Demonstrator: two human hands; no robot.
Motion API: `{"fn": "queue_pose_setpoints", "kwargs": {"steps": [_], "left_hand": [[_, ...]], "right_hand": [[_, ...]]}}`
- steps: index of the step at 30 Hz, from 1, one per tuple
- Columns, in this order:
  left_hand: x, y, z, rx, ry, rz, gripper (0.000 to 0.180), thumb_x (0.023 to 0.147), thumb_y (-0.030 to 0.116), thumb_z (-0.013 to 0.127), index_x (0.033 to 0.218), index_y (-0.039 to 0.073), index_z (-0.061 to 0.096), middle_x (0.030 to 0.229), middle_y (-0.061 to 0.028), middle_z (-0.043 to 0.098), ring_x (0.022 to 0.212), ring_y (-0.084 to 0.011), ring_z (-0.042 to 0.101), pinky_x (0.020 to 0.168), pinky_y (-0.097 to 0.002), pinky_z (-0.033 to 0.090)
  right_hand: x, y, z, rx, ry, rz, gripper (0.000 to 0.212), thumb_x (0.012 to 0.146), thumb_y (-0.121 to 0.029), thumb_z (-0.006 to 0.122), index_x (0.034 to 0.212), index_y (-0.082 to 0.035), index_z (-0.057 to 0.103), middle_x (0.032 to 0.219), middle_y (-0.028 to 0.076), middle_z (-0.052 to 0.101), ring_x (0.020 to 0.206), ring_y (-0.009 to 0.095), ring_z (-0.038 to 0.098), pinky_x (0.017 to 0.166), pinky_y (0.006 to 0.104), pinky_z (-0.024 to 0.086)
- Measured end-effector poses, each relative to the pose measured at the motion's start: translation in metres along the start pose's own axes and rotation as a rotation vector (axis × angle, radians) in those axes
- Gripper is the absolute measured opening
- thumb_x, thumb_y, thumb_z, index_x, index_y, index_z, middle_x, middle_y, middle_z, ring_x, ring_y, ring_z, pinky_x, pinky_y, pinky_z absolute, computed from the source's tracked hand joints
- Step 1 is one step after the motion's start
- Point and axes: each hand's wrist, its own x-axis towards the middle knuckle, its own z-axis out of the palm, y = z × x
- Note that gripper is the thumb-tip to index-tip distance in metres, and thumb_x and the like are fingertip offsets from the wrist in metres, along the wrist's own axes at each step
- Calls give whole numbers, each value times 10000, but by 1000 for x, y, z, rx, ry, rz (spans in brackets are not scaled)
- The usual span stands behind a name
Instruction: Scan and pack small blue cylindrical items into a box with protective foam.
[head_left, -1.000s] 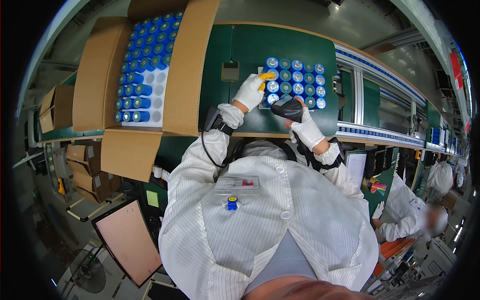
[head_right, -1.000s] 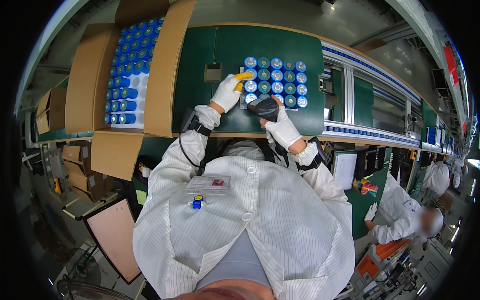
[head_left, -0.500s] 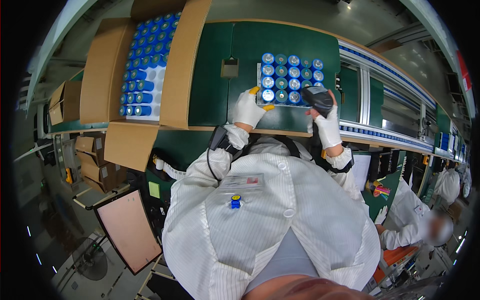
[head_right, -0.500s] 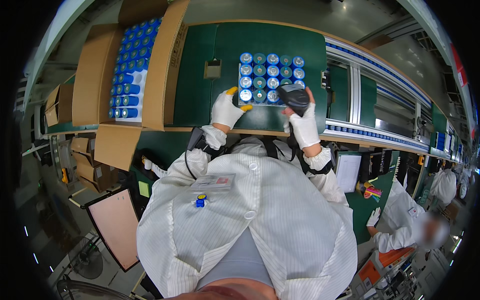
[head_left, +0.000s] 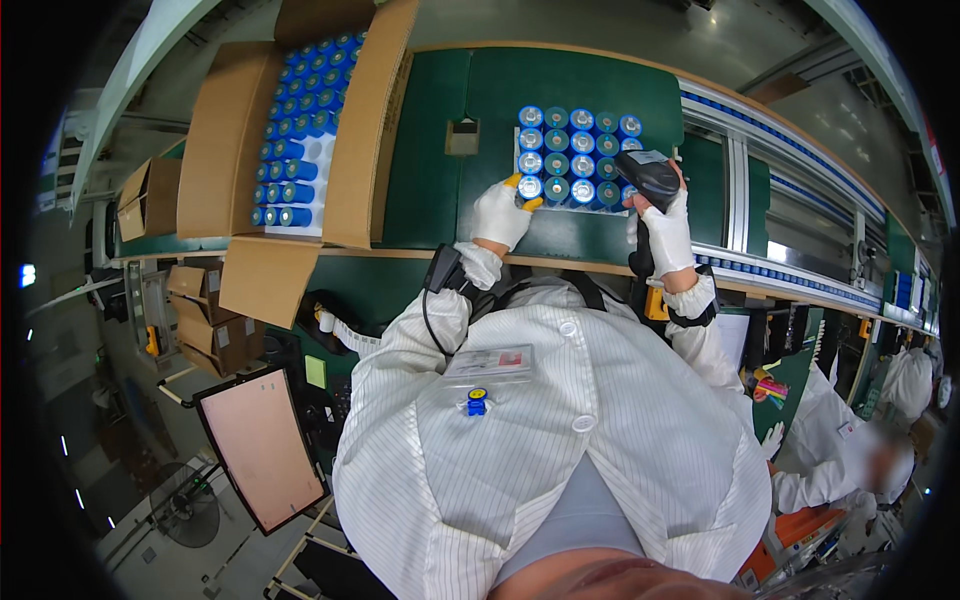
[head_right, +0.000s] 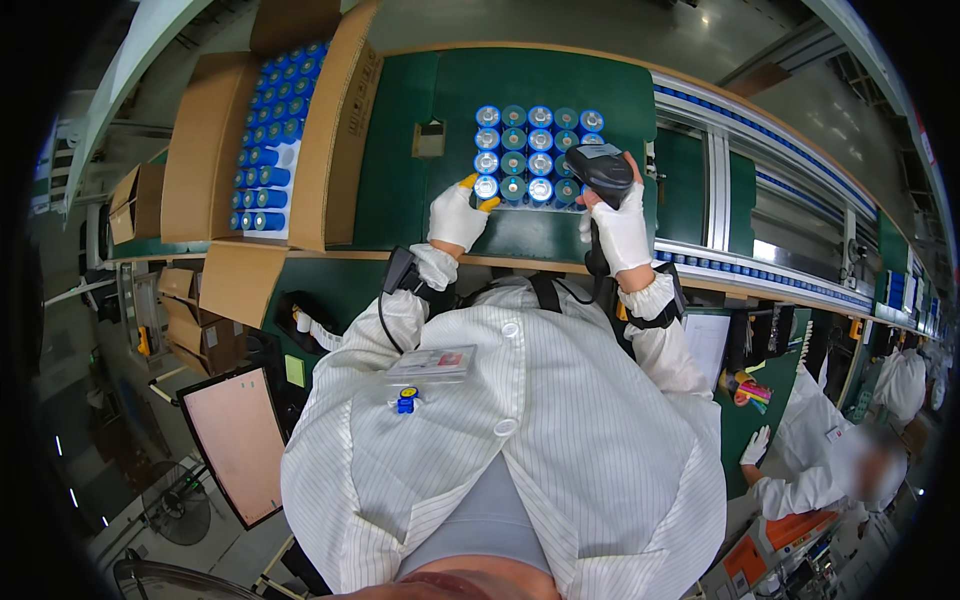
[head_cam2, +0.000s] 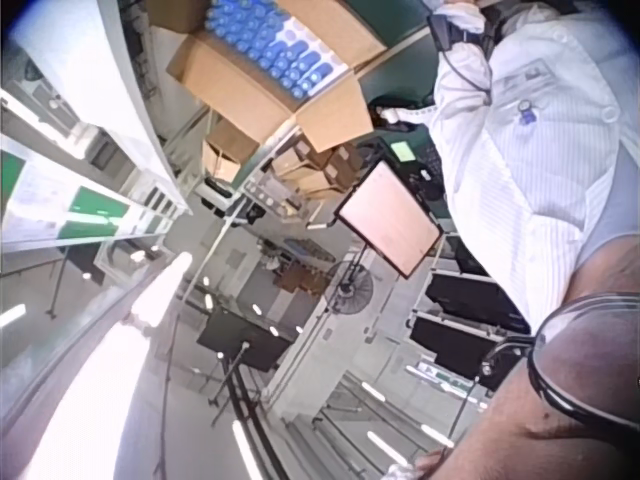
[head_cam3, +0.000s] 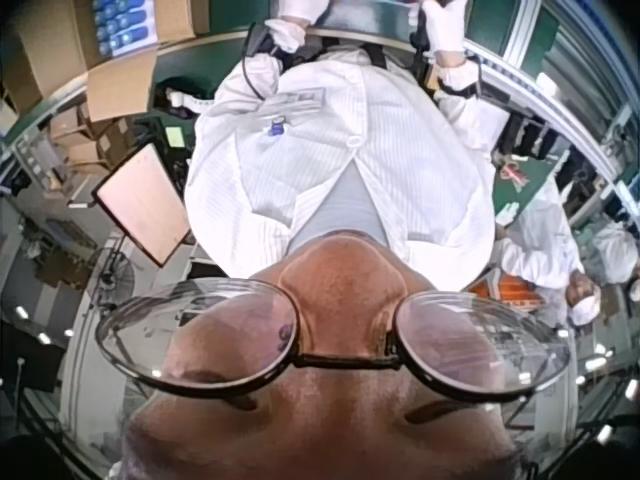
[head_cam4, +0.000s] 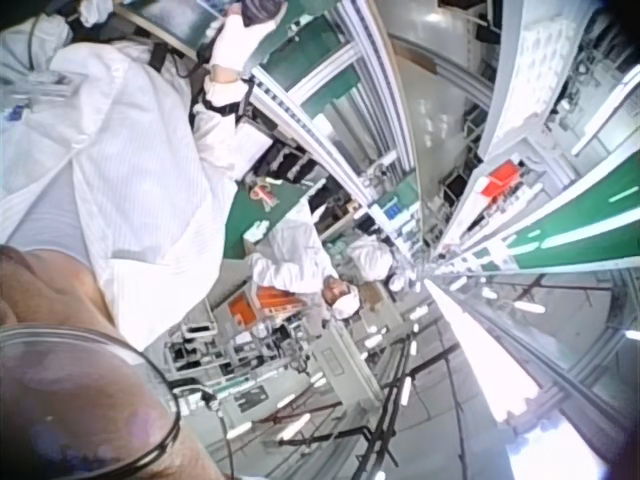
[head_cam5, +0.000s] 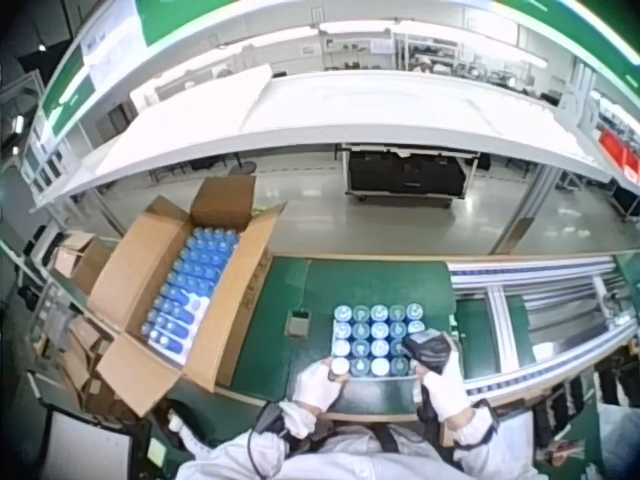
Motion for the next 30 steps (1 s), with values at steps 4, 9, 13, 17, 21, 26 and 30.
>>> {"fn": "queue_pose_setpoints", "kwargs": {"steps": [4,9,13,17,21,26,30], "left_hand": [[5,2,-6,1,-22,7,475,740,295,833,1132,74,682,939,-174,710,849,-371,681,748,-432,556],[11,56,-42,214,-112,-116,585,739,311,837,1221,52,628,1142,-177,663,1042,-341,637,843,-412,542],[29,68,-39,60,1,418,478,792,236,748,1200,39,596,1182,-161,623,1125,-359,576,949,-442,482],[35,70,-8,225,-244,509,363,817,232,706,1129,51,676,1366,-104,554,1291,-341,473,1112,-534,316],[32,67,-1,265,-282,520,368,811,236,715,1129,51,696,1397,-94,540,1310,-330,464,1127,-554,290],[34,66,4,239,-245,476,376,860,265,669,1158,36,689,1392,-95,547,1308,-341,461,1141,-547,272],[32,61,6,212,-222,464,397,871,261,659,1212,59,661,1389,-93,548,1304,-344,462,1143,-541,272]], "right_hand": [[5,-6,-2,11,-41,33,773,921,-20,614,1544,-152,175,913,129,649,535,149,574,446,273,480],[37,1,-7,-17,-39,-69,819,902,-24,643,1543,-156,152,879,129,655,497,139,563,411,283,463],[60,-21,11,-78,-71,74,832,886,-13,621,1545,-171,138,851,113,652,492,133,562,414,277,464],[79,-20,24,-86,-102,150,827,876,-8,589,1548,-187,141,849,86,648,513,128,558,431,274,474],[95,-10,27,-147,-107,163,816,882,-56,621,1545,-165,159,829,75,636,505,126,544,436,276,472],[106,-6,28,-191,-127,179,836,878,-79,647,1546,-167,153,819,70,628,519,124,547,437,275,462],[87,-20,21,-139,-131,197,826,884,-75,642,1543,-175,155,833,79,630,523,128,548,441,281,469]]}}
